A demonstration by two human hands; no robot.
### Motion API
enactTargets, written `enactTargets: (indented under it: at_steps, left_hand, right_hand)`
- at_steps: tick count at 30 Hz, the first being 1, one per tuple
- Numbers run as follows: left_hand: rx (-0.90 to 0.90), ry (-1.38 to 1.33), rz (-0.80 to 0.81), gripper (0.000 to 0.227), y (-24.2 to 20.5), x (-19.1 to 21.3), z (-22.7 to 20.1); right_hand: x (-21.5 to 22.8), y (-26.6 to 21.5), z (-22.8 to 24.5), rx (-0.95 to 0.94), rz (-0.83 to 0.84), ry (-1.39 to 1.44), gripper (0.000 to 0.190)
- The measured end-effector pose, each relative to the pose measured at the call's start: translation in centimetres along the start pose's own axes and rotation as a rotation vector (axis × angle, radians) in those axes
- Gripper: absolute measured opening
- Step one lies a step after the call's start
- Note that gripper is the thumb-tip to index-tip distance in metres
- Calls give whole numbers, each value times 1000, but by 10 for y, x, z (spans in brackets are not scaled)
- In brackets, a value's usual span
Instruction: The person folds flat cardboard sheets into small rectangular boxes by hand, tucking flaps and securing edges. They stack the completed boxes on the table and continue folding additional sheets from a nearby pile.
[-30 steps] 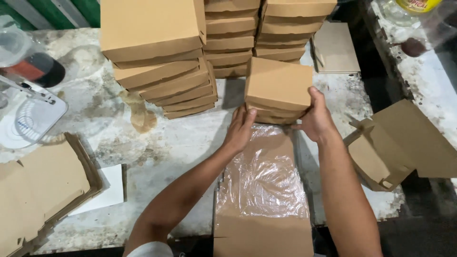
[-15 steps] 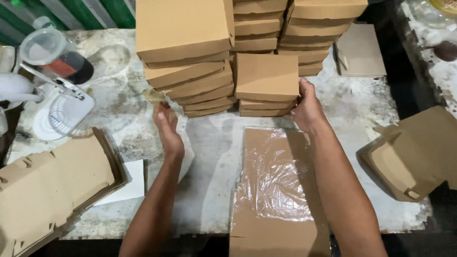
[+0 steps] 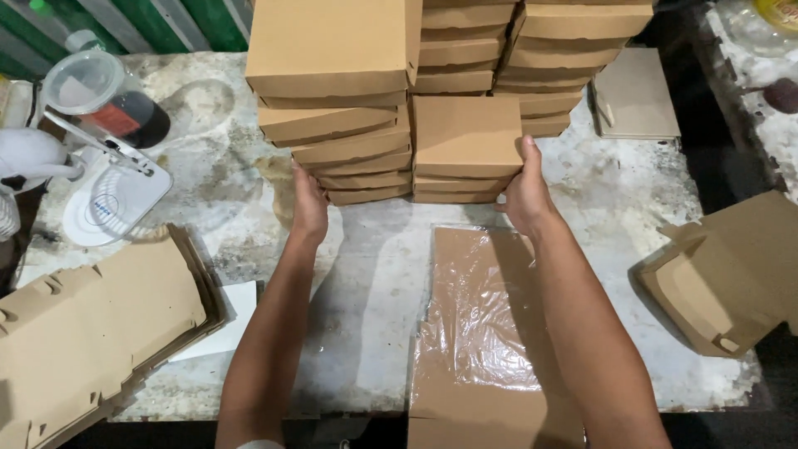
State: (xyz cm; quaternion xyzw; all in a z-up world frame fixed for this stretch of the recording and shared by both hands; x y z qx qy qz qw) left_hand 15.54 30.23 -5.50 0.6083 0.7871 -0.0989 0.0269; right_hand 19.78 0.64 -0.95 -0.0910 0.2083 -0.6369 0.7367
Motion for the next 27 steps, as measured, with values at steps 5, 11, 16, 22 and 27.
enactTargets:
  at_steps: [5,11,16,22,27]
  left_hand:
    - [-44,-10,60,85,0,-1,-1]
    - [-51,-113,4,100,-3,11,-8]
    - [-329,-108,-81,103,-23,40,-59]
    - [-811,145,-32,86,-54,27,-133]
    - [-809,26,-40,79,-35,13,-154]
  right_hand:
    - [-4,-1,7,13,5,20,106]
    - [2,8,-3,20,55,113,108]
    - [30,-7,-6,286,2,47,100]
    - [-25,-84,63,1143,-38,-365,64]
    - [-101,-45,79,688,353,-180,75]
Point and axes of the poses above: each hand's wrist, its own y-axis towards the middle knuckle, its own x-axis out of the back of the hand, z = x × y, the point moved 9 cm from there along y, towards the middle knuckle, and after that the axes turned 2 degrees about z, right-handed, at the moved point
